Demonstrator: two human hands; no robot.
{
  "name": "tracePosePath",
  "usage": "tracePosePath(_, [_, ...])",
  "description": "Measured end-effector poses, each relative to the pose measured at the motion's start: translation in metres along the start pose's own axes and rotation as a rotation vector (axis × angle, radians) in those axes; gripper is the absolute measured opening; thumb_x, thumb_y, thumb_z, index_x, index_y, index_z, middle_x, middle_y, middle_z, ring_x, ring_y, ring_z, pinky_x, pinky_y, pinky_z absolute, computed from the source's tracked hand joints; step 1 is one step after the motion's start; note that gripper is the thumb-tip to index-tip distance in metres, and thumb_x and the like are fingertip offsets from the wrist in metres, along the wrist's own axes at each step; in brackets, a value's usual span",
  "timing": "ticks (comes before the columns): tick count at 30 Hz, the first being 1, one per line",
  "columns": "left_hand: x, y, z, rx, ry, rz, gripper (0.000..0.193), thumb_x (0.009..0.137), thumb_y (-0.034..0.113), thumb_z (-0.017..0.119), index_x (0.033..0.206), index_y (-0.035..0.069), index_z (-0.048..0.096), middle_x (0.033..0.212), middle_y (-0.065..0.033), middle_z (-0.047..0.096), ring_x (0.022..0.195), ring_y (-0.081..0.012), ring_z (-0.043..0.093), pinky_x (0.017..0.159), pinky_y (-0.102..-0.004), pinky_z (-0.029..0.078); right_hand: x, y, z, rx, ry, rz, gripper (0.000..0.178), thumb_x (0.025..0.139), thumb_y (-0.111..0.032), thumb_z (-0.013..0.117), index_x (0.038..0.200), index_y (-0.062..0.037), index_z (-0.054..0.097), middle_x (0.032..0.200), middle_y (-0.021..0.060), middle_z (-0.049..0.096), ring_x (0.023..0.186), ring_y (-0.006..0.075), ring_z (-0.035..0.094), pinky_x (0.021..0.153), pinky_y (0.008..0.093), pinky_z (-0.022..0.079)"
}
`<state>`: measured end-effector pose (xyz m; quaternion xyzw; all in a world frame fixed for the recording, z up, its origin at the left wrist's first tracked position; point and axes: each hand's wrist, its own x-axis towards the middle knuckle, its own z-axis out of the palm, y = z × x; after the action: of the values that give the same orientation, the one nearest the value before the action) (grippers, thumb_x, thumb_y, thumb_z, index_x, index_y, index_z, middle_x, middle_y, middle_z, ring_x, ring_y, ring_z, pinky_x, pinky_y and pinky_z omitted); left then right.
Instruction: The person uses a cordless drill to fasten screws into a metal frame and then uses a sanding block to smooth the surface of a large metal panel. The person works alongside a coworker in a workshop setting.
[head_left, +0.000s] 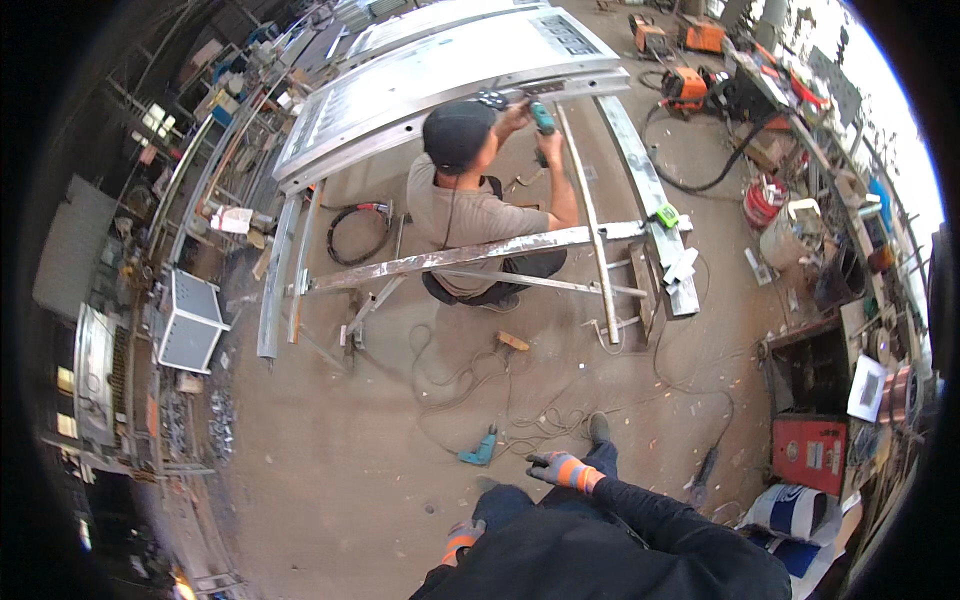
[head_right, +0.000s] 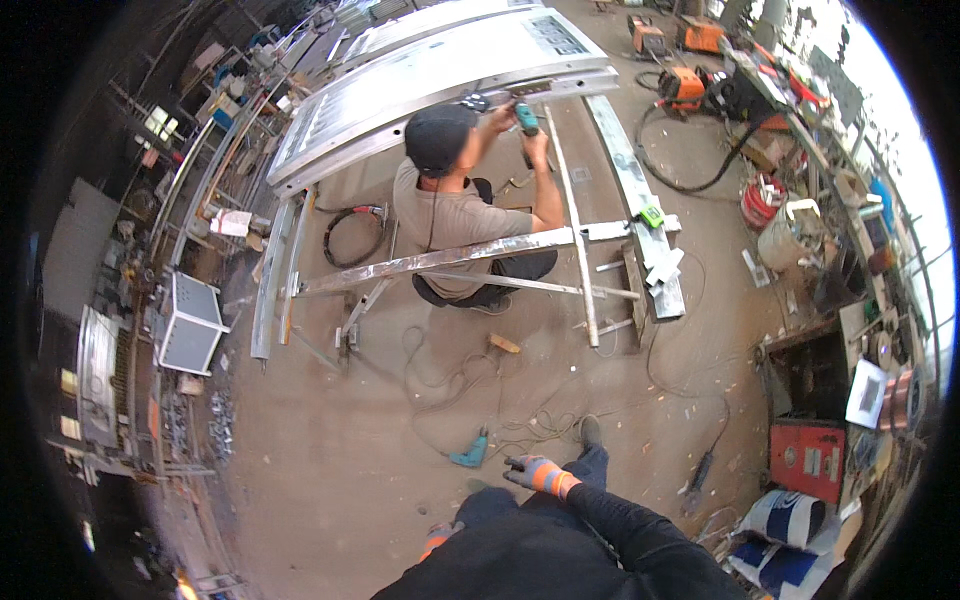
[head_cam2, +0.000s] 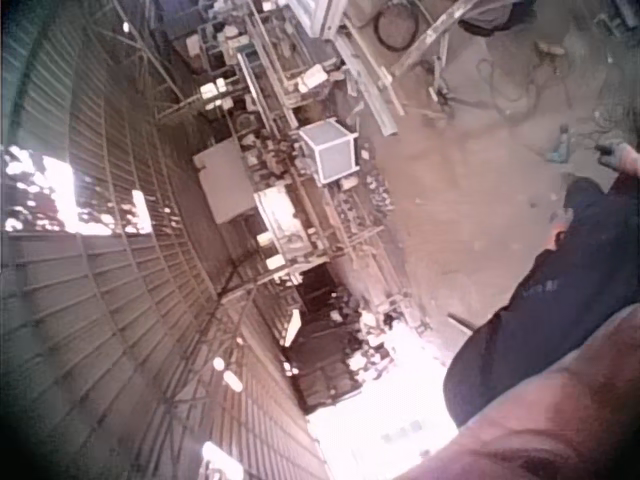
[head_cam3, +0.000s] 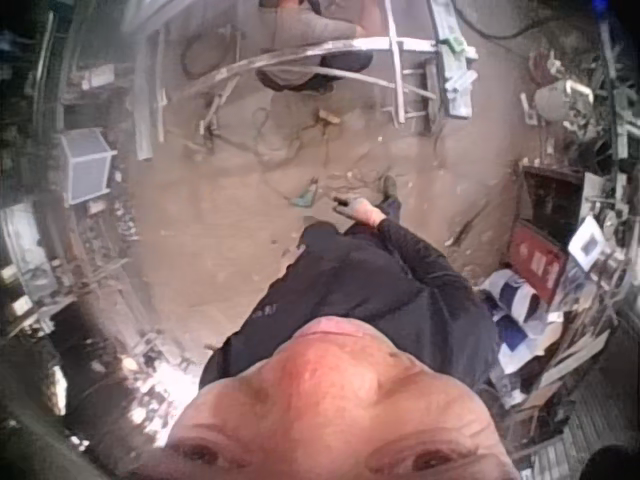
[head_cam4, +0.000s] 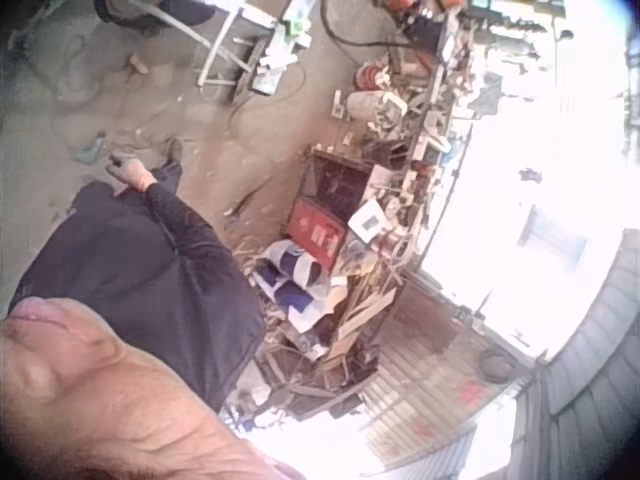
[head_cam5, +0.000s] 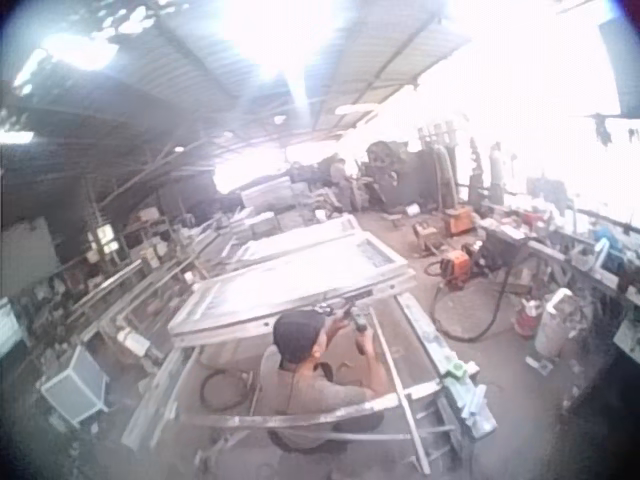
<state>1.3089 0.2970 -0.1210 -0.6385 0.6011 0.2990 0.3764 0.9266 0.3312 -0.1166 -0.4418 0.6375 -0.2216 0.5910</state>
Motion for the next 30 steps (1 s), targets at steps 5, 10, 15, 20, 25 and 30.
tracePosePath(5, [0.059,-0.114,-0.022,-0.288,-0.104,0.216,0.081,0.108,0.074,0.06,0.148,0.007,0.081,0.157,-0.0292,0.073,0.148,-0.0468,0.069,0.129,-0.0554,0.05,0.077,-0.058,0.085,-0.287,-0.178,-0.046,0.076,0.109,-0.062,0.072,0.166,-0.0112,0.068,0.148,0.0246,0.08,0.139,0.0441,0.075,0.12,0.0503,0.057])
tracePosePath(10, [0.137,-0.32,-0.057,-0.441,0.081,0.273,0.075,0.109,0.071,0.066,0.146,0.007,0.082,0.151,-0.0301,0.076,0.135,-0.0499,0.075,0.12,-0.0544,0.058,0.222,-0.157,0.225,-0.763,-0.527,-0.219,0.079,0.111,-0.062,0.069,0.17,-0.0099,0.063,0.162,0.0202,0.074,0.147,0.0446,0.07,0.123,0.0523,0.055])
tracePosePath(15, [0.172,-0.512,-0.105,-0.75,0.083,0.255,0.069,0.109,0.066,0.07,0.139,0.006,0.084,0.13,-0.0283,0.084,0.115,-0.0487,0.082,0.105,-0.054,0.063,0.323,-0.388,0.375,-0.528,-0.434,-0.124,0.078,0.111,-0.066,0.066,0.169,-0.0133,0.064,0.143,0.0195,0.083,0.132,0.0409,0.078,0.114,0.0501,0.059])
tracePosePath(20, [0.25,-0.666,-0.215,-0.752,0.192,0.304,0.04,0.113,0.044,0.077,0.129,0.009,0.084,0.097,-0.0085,0.084,0.084,-0.0267,0.079,0.077,-0.043,0.064,0.403,-0.57,0.487,-0.383,-0.471,-0.355,0.064,0.113,-0.047,0.075,0.166,-0.0107,0.067,0.144,0.0233,0.082,0.132,0.0395,0.08,0.114,0.0474,0.061])
tracePosePath(25, [0.385,-0.786,-0.356,-0.87,0.113,0.024,0.067,0.111,0.056,0.077,0.158,0.008,0.071,0.144,-0.0187,0.082,0.116,-0.0302,0.083,0.1,-0.0425,0.066,0.537,-0.638,0.565,-0.235,-0.488,-0.305,0.06,0.112,-0.042,0.079,0.161,-0.0091,0.071,0.137,0.0239,0.085,0.133,0.0369,0.08,0.114,0.0449,0.06])
tracePosePath(30, [0.42,-0.888,-0.463,-0.475,0.117,-0.317,0.114,0.103,0.087,0.066,0.186,0.015,0.036,0.195,-0.022,0.028,0.175,-0.0495,0.036,0.137,-0.0781,0.029,0.724,-0.744,0.618,-0.438,-0.416,-0.4,0.061,0.112,-0.051,0.076,0.16,-0.0122,0.073,0.136,0.0228,0.085,0.133,0.038,0.079,0.112,0.0459,0.061])
